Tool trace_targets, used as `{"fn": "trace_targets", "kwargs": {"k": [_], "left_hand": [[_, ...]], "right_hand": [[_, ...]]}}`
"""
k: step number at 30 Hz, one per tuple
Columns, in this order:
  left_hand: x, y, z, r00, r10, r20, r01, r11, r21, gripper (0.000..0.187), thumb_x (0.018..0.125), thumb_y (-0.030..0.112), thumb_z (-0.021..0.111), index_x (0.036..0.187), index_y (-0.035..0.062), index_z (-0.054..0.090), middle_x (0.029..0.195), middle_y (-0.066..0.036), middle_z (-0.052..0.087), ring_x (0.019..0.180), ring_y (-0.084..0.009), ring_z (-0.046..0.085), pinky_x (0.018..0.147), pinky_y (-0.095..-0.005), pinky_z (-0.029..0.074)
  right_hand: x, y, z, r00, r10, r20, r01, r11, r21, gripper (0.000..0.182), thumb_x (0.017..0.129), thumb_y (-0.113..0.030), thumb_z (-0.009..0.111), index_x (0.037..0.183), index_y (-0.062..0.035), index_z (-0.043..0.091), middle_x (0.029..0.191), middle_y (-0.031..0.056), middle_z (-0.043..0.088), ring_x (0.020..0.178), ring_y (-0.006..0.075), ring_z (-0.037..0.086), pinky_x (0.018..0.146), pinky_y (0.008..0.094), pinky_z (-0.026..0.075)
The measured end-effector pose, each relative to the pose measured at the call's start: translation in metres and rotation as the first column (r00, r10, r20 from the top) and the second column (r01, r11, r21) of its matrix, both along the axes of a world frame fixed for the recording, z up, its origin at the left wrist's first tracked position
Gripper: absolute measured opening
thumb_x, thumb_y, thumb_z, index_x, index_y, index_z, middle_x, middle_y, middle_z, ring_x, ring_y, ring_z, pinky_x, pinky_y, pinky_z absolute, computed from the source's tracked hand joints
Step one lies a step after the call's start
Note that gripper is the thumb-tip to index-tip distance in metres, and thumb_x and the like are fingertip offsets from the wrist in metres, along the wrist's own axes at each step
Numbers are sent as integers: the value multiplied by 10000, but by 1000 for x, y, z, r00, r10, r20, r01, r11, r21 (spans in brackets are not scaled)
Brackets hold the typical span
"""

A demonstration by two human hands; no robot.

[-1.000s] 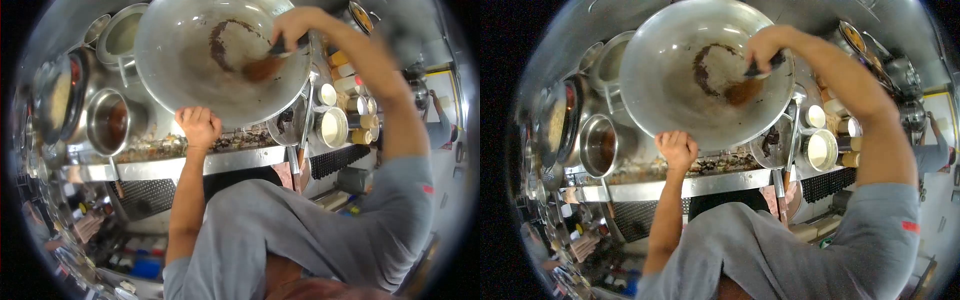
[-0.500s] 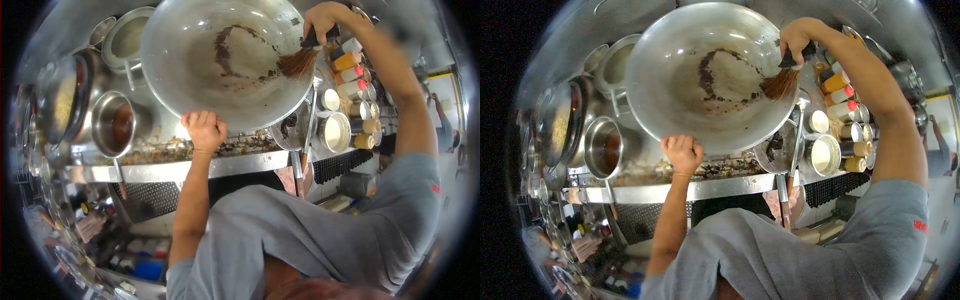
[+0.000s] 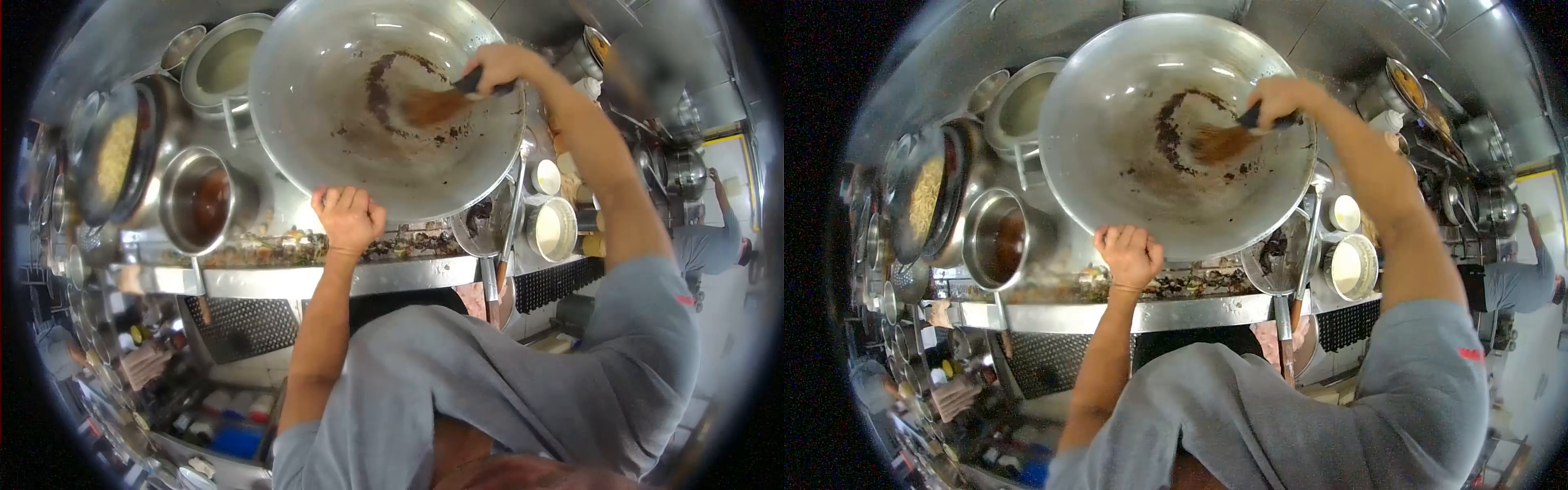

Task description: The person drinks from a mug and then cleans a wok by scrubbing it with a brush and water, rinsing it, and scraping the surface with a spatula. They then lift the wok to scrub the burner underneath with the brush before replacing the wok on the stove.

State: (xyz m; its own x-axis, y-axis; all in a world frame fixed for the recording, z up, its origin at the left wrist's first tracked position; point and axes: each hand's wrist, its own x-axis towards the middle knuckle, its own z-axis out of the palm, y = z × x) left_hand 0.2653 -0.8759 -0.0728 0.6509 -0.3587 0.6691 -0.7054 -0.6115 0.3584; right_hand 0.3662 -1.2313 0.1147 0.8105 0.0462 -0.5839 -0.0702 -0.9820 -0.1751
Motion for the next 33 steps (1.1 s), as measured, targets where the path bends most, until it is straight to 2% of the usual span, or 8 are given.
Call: {"fn": "trace_targets", "kwargs": {"k": [1, 3, 6, 8, 14, 21, 25, 33], "left_hand": [[1, 0, 0, 1000, 4, 3, -4, 1000, -5, 65, 699, 162, 577, 653, 119, 588, 703, -28, 569, 777, -214, 510, 939, -430, 336], [1, 0, 0, 1000, 4, 8, -4, 1000, -11, 68, 700, 163, 575, 652, 117, 589, 702, -29, 566, 778, -216, 509, 940, -433, 335], [0, 1, 1, 999, 27, 16, -28, 999, 18, 68, 657, 166, 587, 625, 106, 581, 693, -38, 569, 764, -225, 537, 929, -449, 369], [0, 0, 1, 1000, 25, 13, -25, 1000, 5, 70, 658, 168, 592, 632, 105, 582, 696, -42, 566, 755, -228, 527, 931, -445, 365], [2, -2, 3, 999, 36, 20, -37, 999, 14, 47, 642, 158, 591, 633, 113, 579, 693, -34, 555, 764, -223, 530, 928, -440, 364], [4, 0, 3, 1000, 15, 22, -14, 999, -32, 47, 645, 152, 590, 632, 113, 565, 686, -36, 552, 753, -225, 512, 917, -434, 352], [0, 1, 4, 1000, -19, 0, 19, 999, -32, 57, 657, 147, 588, 637, 106, 555, 688, -38, 551, 751, -230, 507, 905, -431, 342], [1, 1, -1, 1000, 2, 6, -2, 1000, -24, 64, 653, 153, 597, 631, 108, 558, 686, -40, 545, 754, -225, 517, 913, -440, 355]], "right_hand": [[-15, 27, -12, 985, -163, 49, 161, 985, 56, 577, 600, -207, 756, 1170, -122, 726, 901, 123, 741, 820, 253, 702, 748, 392, 564], [-57, 54, -58, 950, 82, 302, -109, 991, 74, 541, 649, -279, 757, 1168, -132, 718, 913, 126, 750, 828, 286, 714, 798, 403, 556], [-108, 98, -40, 976, 133, 175, -115, 987, -108, 543, 687, -282, 712, 1221, -186, 696, 972, 148, 739, 885, 319, 711, 835, 427, 553], [-112, 81, -38, 991, 25, 134, -22, 999, -27, 573, 725, -311, 649, 1297, -287, 654, 1100, 161, 716, 1009, 342, 686, 918, 449, 541], [-13, 78, -82, 874, -322, 365, 345, 939, 2, 618, 736, -295, 649, 1349, -225, 612, 1159, 158, 699, 1071, 332, 667, 951, 424, 537], [-73, 112, -22, 988, 49, 145, -27, 988, -151, 576, 713, -267, 657, 1281, -171, 661, 1147, 150, 706, 1087, 336, 662, 965, 422, 521], [13, 120, -61, 875, -362, 320, 339, 932, 127, 577, 718, -275, 660, 1283, -158, 657, 1087, 166, 717, 1028, 346, 679, 922, 436, 541], [-134, 108, -45, 990, -9, 142, 23, 995, -93, 573, 740, -315, 647, 1302, -208, 644, 1024, 204, 714, 1002, 369, 680, 920, 455, 522]]}}
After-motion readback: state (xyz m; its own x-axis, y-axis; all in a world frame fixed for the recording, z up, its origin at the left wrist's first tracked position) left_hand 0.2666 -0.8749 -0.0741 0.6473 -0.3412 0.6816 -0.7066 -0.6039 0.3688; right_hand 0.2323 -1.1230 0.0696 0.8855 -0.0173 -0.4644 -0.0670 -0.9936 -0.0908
